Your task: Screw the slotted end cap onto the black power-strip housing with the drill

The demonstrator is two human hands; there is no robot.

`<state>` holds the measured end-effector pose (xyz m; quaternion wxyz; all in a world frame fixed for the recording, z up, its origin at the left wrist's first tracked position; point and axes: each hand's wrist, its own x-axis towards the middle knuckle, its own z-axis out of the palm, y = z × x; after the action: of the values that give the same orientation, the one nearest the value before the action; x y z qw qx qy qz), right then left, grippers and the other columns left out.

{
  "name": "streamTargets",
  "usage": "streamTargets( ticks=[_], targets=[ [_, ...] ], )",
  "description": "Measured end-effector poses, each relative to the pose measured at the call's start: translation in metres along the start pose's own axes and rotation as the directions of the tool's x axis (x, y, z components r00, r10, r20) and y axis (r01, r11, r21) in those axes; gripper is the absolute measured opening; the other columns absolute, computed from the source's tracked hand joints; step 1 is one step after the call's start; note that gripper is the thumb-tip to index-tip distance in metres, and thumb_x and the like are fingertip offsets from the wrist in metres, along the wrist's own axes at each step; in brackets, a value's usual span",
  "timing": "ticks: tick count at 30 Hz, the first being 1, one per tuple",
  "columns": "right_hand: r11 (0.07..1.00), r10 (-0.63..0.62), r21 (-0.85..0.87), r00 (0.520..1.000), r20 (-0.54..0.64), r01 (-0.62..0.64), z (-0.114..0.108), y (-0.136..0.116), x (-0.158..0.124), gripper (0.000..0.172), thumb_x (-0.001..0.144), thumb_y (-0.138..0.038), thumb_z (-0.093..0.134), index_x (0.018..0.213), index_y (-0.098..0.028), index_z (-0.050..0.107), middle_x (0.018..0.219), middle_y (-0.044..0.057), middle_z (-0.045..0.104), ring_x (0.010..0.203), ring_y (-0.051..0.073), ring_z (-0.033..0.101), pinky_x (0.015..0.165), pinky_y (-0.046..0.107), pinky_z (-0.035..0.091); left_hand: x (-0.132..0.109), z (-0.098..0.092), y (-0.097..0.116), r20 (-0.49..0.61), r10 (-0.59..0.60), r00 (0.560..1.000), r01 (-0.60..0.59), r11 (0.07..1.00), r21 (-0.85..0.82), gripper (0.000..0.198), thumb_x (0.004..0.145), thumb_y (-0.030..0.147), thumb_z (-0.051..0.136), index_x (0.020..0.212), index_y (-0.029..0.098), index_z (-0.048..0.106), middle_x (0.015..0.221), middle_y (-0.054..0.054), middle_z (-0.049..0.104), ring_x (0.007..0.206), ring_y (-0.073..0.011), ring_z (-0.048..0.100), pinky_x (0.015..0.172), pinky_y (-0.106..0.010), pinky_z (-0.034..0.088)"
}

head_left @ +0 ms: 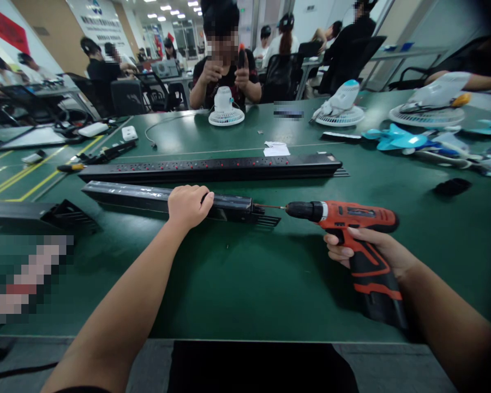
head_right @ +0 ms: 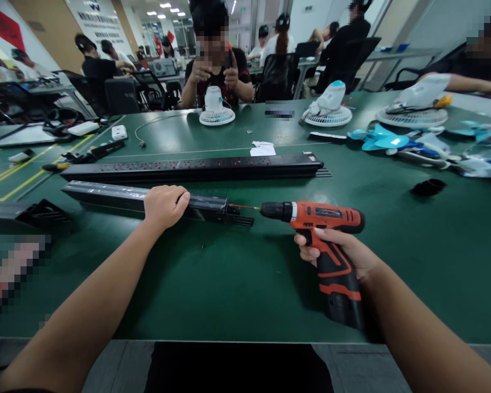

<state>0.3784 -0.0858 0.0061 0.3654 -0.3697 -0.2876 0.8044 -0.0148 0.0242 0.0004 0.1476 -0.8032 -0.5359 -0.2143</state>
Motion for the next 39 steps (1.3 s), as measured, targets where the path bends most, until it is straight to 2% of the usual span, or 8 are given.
streamTargets(
  ticks=[14,39],
  targets=[
    [1.000,-0.006,-0.027,1.000,-0.018,0.006,-0.0001,-0.0002,0.0003,0.023,0.064,-0.035,0.054,0.082,-0.022,0.055,0.066,-0.001,0.050,0.051,0.010,0.034,0.041,0.022,0.036,0.0000,0.0000,-0.0002,-0.007,0.004,1.000,-0.004,1.000,-0.006,0.048,0.104,0.042,0.039,0.085,0.021,0.077,0.078,-0.007,0.076,0.074,-0.0260,0.066,0.075,-0.041,0.041],
    [0.999,0.001,-0.034,1.000,-0.018,-0.002,0.0026,-0.0017,-0.0005,0.023,0.062,-0.036,0.055,0.081,-0.022,0.055,0.061,-0.002,0.050,0.050,0.010,0.035,0.040,0.022,0.035,0.0002,-0.0022,0.0018,0.006,-0.009,1.000,0.009,1.000,-0.005,0.047,0.104,0.043,0.039,0.085,0.022,0.076,0.079,-0.007,0.076,0.076,-0.0262,0.066,0.076,-0.041,0.042]
  ],
)
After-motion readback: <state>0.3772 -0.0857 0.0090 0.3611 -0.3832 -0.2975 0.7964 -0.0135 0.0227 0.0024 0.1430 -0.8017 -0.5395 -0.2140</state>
